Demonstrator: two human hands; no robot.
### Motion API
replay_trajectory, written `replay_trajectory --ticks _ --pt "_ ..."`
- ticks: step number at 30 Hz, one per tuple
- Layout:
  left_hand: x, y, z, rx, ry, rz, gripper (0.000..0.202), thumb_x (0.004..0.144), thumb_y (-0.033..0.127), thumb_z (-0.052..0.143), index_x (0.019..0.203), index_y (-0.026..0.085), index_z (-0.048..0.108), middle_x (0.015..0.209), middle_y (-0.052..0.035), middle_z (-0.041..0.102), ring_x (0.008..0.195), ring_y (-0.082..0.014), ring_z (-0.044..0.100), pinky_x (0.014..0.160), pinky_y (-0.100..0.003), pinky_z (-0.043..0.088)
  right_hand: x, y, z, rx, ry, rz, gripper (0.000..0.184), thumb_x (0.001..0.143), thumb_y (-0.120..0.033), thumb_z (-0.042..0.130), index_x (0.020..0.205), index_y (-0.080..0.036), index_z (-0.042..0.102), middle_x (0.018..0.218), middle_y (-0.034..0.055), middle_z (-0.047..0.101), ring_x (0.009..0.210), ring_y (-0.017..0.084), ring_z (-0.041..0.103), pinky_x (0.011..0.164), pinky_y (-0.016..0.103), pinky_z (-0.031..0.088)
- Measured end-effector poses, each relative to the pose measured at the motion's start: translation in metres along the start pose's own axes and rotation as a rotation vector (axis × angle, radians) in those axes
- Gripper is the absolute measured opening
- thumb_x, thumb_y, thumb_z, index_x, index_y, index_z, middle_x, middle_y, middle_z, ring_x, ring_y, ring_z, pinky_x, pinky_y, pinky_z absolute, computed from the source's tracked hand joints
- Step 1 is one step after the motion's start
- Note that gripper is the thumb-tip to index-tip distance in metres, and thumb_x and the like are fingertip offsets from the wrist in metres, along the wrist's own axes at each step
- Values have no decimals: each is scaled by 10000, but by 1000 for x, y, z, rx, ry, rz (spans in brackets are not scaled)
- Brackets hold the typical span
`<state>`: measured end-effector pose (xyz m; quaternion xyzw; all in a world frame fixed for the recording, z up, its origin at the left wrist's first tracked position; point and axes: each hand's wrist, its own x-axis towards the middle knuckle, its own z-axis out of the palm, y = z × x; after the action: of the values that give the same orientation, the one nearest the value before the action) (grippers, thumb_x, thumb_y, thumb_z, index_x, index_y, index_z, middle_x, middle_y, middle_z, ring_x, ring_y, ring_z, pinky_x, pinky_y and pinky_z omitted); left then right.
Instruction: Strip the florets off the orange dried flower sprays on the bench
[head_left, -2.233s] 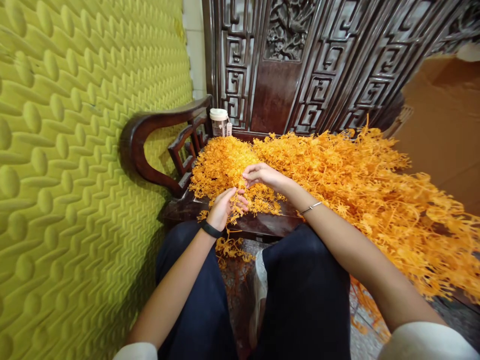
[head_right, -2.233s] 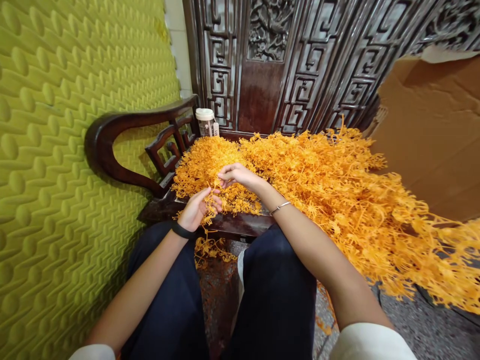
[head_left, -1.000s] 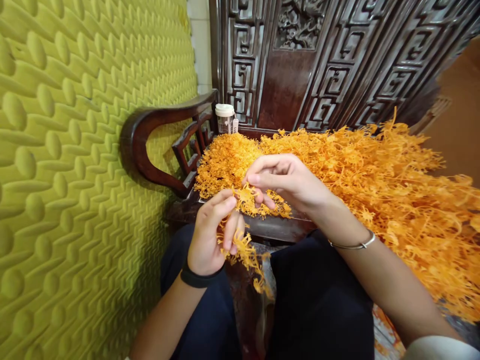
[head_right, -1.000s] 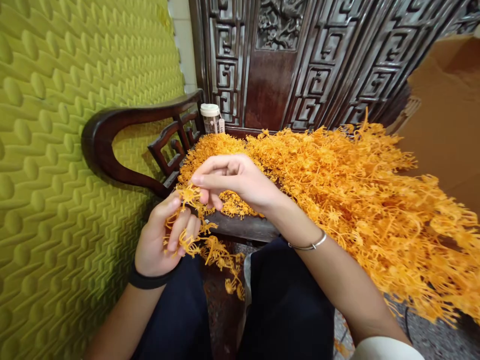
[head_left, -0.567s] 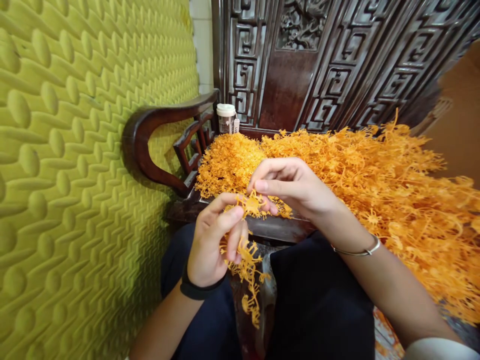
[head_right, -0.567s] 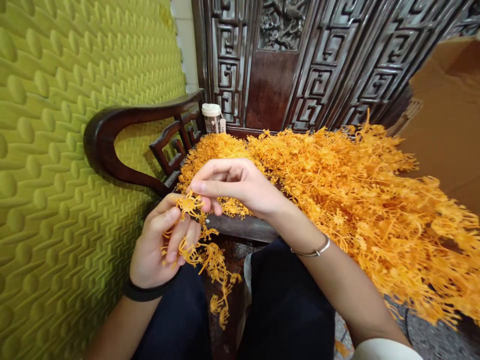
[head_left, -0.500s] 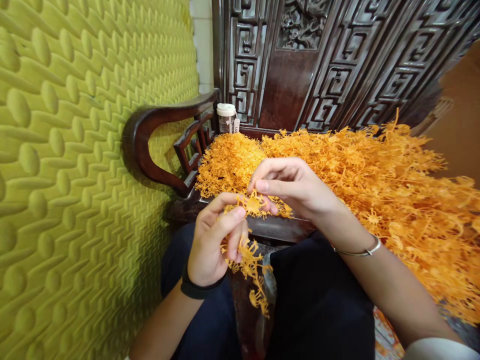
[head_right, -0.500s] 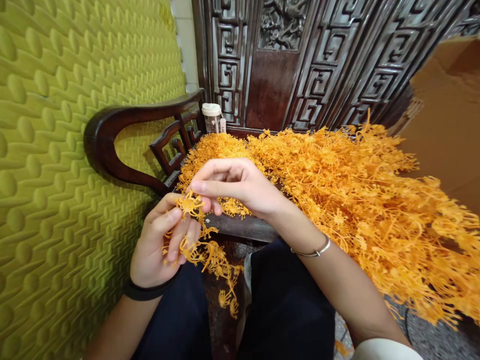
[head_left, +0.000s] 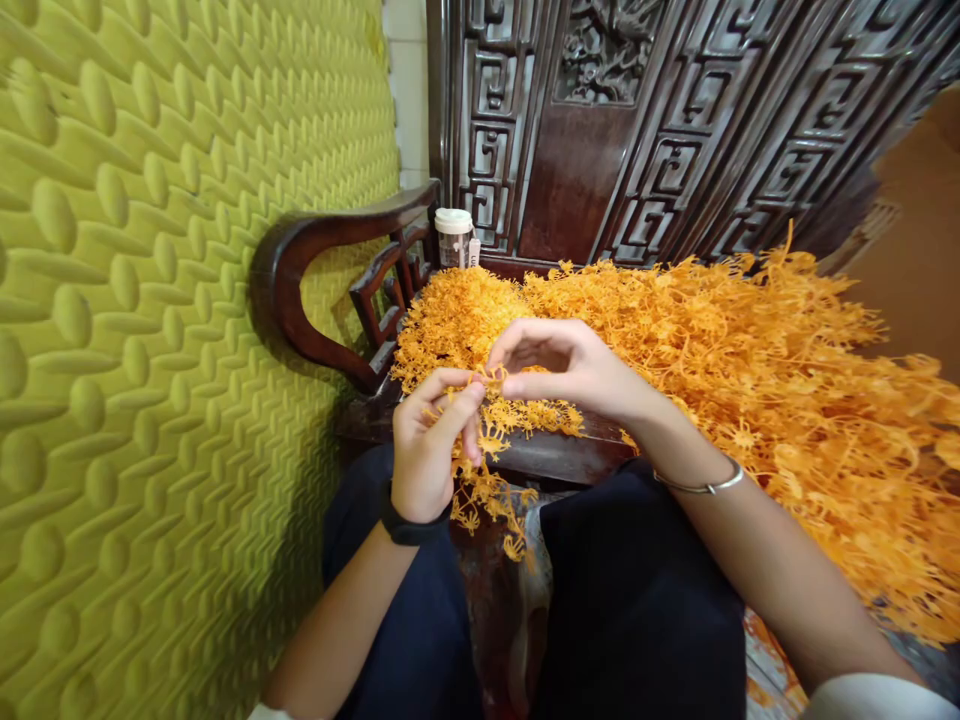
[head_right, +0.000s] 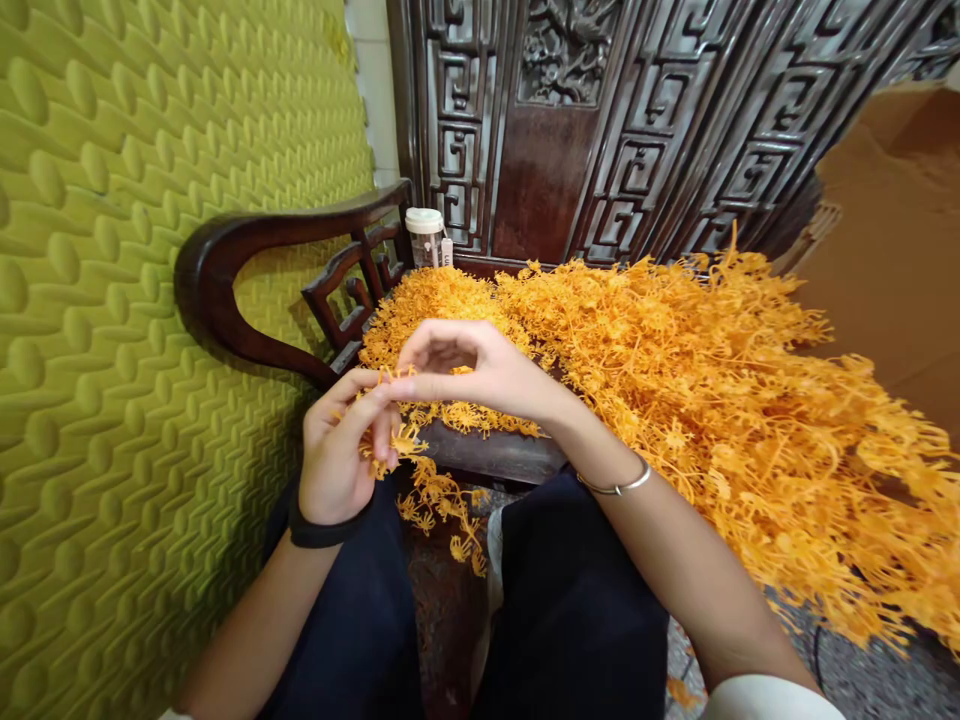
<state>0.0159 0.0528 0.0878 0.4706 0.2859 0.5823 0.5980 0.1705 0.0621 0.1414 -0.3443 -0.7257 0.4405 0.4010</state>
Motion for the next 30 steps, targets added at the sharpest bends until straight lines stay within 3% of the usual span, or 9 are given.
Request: replay_trajectory --ticks 3,6,15,17,20,22,24,26,30 --pt "6 -5 -2 18 12 -29 116 753 305 613 745 191 595 354 87 429 286 -51 356 324 -168 307 4 7 -1 -5 -19 18 274 674 -345 718 839 -165 593 768 -1 597 727 98 569 677 225 465" --pt "11 -7 -3 5 -22 -53 157 790 318 564 727 178 595 322 89 357 265 -37 281 317 -167 223 9 15 -5 49 12 64 264 674 -335 718 810 -160 574 736 -3 592 697 94 565 660 234 466" --pt "27 -30 -6 14 -133 -200 221 803 321 541 884 141 639 328 104 288 278 -21 186 340 -169 164 31 52 -23 -4 249 137 241 612 -280 744 656 -154 543 637 6 571 608 101 546 628 275 468" --pt "25 -36 -8 -2 -139 -253 241 800 301 527 920 129 647 317 109 262 268 -22 171 332 -169 149 35 63 -43 -12 440 158 213 622 -255 718 627 -161 527 603 -2 555 561 97 531 597 275 469" --pt "18 -41 -9 11 -148 -328 282 795 308 514 946 116 656 310 106 255 262 -30 180 315 -169 135 31 80 -85 1 926 136 159 641 -202 659 637 -173 502 590 -23 527 513 82 507 577 265 471" --pt "16 -43 -7 15 -158 -386 315 797 345 509 961 119 655 327 100 276 268 -35 199 303 -166 146 23 91 -105 -4 1049 144 151 633 -186 648 674 -176 503 612 -22 544 518 83 513 593 265 474" --pt "19 -44 -5 -35 -194 -456 351 808 383 485 975 122 649 359 91 304 281 -40 242 305 -161 198 16 100 -112 -23 990 184 179 613 -183 657 740 -178 530 625 -17 563 548 99 532 622 276 483" --pt "24 -46 -4 -124 -238 -510 388 822 409 447 984 115 639 402 74 357 304 -49 326 335 -166 281 15 105 -106 -72 850 217 215 603 -200 670 790 -165 569 673 8 594 608 121 556 668 298 493" --pt "34 -55 -7 -262 -259 -552 428 853 410 366 974 85 617 496 14 497 379 -96 482 402 -209 382 21 106 -86 -193 628 251 322 653 -263 656 944 -129 618 1009 109 631 849 190 598 826 375 485"
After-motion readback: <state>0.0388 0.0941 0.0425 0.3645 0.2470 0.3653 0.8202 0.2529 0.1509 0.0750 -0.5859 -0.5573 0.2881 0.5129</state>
